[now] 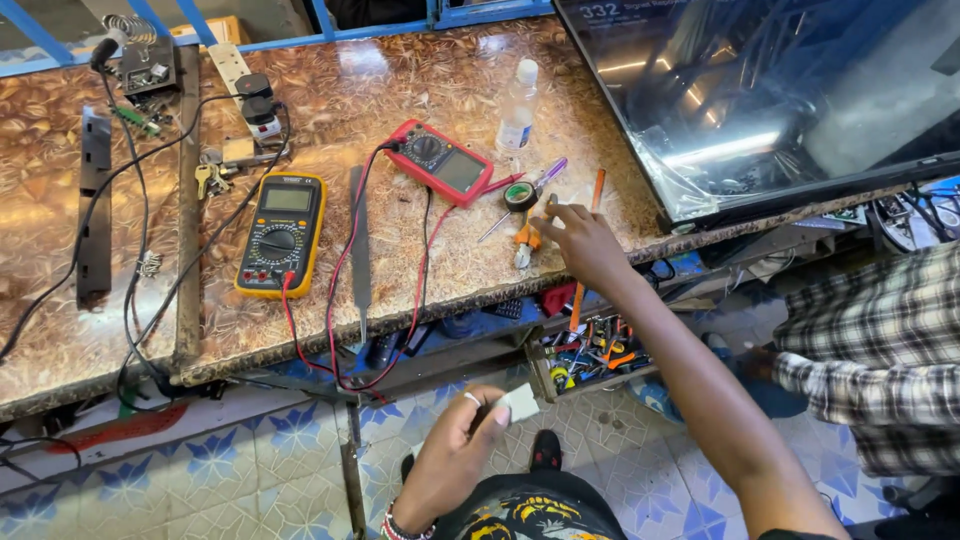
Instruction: Cutting a small plastic strip using wire cutters on an electronics repair workbench.
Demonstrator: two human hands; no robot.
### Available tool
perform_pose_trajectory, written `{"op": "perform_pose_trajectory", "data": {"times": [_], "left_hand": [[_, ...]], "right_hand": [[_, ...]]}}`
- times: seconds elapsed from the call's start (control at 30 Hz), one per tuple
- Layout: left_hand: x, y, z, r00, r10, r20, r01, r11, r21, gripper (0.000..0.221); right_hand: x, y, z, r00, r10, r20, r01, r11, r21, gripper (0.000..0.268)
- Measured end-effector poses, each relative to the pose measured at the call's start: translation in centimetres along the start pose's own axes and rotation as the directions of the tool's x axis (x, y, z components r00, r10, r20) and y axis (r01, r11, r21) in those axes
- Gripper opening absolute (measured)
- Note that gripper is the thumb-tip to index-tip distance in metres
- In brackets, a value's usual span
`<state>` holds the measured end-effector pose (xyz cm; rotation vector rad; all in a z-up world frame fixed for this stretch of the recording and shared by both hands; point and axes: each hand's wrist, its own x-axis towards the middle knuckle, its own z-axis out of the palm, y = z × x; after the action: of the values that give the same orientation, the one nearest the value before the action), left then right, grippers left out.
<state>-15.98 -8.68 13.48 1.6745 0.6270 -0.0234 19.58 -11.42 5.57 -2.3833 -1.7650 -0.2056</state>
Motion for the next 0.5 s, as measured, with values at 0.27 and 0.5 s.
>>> {"op": "perform_pose_trajectory", "data": {"times": [0.27,0.5], "left_hand": [[-0.7,-2.0,0.9,0.987,0.016,-0.162,-0.062,0.957,-0.285,0.032],[-0.3,-4.1,0.6,0.965,-0.069,-0.253,-0.089,0.821,-0.564,0.027]], "right_hand": [[2.7,-0.6,0.2,0.954,-0.292,0.074,0.299,0.947,-0.119,0.073],[0.5,-6.1,-5.5,0.994,0.079,0.074,-0.107,0.593,0.798,0.051]]}}
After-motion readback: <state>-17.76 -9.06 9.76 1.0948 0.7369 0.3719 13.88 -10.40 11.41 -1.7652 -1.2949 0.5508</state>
